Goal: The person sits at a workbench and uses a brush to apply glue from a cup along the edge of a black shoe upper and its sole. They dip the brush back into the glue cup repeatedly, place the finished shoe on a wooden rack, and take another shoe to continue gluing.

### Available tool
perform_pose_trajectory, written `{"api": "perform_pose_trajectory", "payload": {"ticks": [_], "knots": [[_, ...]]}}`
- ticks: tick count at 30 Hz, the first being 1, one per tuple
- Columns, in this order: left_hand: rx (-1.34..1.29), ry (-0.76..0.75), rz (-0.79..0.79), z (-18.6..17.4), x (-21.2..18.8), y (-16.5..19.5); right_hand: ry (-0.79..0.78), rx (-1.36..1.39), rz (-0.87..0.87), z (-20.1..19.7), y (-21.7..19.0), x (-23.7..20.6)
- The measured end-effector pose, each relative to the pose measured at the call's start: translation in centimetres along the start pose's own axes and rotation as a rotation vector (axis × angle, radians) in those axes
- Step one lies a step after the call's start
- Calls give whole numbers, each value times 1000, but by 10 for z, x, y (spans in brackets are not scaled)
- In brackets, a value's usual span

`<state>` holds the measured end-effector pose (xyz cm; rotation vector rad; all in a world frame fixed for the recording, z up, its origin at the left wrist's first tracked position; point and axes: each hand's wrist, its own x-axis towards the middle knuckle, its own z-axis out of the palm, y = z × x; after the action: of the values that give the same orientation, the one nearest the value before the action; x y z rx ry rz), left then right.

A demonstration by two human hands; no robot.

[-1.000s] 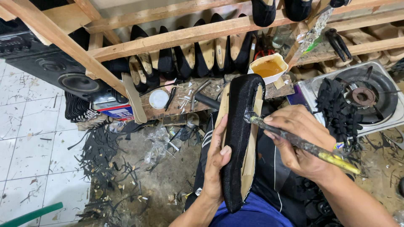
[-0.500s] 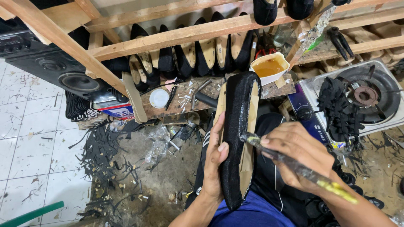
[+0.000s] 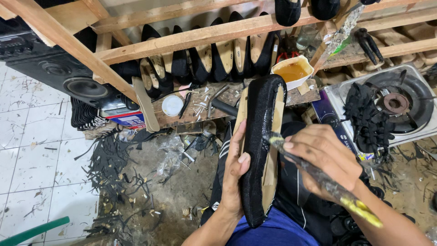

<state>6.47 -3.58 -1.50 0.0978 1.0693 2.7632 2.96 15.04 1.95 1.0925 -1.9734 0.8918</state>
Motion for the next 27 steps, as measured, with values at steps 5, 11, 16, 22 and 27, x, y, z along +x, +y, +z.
{"api": "perform_pose_trajectory", "payload": {"ticks": [5,11,16,22,27], "knots": [[36,41,9,3,1,5,-83,18,-41,-4,-14,0],[58,50,15,4,1,5,-75,24,-51,-9,-11,0],[64,38,27,2,3,2,-181,-74,-129,-10,-13,-9],[5,31,23,0,0,2,-135,-88,-93,-10,-16,-10],[-50,-3,1,-1,-1,3,-220,21,-219,-9,-17,-11]]}}
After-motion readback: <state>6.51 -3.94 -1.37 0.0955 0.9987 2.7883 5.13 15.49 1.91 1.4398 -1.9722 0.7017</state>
